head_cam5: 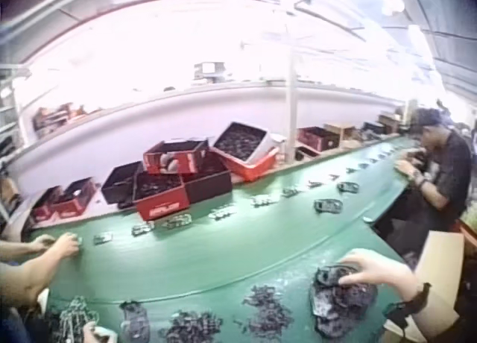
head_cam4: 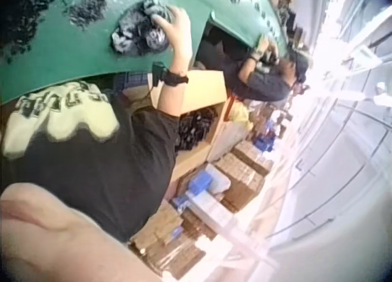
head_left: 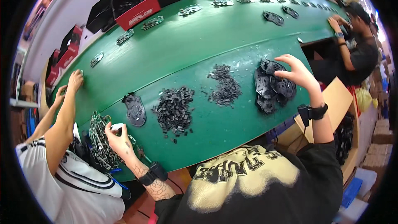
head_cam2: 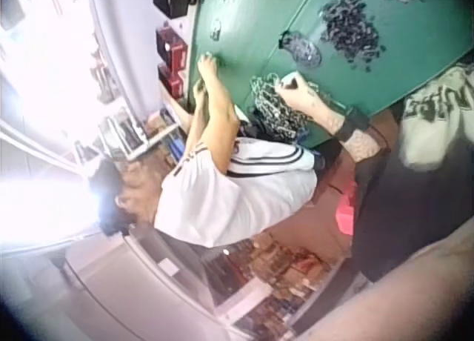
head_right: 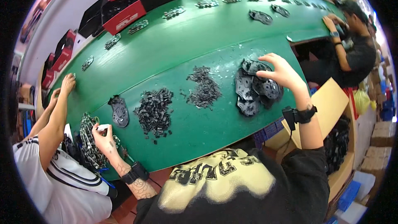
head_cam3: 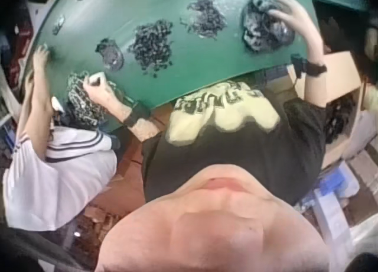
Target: The person assembles small electronic components by hand at a green workbench. They pick up black plastic housings and insert small black pieces into them, then place the assembled units on the table. The person also retrieves more housings from a cardboard box and continues the repetitive assembly process.
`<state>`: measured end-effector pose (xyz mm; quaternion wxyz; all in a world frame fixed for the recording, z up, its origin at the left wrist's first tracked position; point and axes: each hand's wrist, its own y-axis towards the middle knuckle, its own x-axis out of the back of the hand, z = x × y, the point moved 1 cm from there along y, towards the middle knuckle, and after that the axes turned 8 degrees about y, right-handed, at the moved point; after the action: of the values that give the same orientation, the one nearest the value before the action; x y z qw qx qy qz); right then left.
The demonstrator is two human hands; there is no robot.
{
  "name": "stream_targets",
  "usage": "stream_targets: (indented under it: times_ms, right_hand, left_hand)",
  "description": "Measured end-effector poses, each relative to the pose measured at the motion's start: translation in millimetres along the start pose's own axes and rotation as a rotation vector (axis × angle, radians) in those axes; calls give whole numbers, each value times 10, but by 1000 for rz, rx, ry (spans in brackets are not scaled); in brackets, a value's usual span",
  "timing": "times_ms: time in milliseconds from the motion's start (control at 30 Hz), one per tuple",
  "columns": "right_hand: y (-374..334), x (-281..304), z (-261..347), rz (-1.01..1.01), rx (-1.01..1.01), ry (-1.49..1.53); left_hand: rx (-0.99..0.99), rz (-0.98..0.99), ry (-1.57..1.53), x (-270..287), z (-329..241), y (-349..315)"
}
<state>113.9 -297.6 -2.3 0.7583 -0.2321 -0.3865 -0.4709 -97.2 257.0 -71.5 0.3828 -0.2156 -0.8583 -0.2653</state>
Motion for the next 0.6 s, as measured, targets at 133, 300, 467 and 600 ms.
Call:
stream_targets:
  times_ms: [133,300,467,600]
  right_hand:
    - [-78,-303,157,-67,46,7]
    - [-272,-323,-102,-93,33,33]
    - [-222,-292,191,-193,115,73]
    - [-330,-234,363,-280,148,160]
  left_hand:
    - [-4,-31,-102,213,-177,-92]
    - [-121,-154,-33,305,-156,-106]
    - [-70,-202,-91,554,-190,-179]
    - [-40,-239,-137,533,-250,-175]
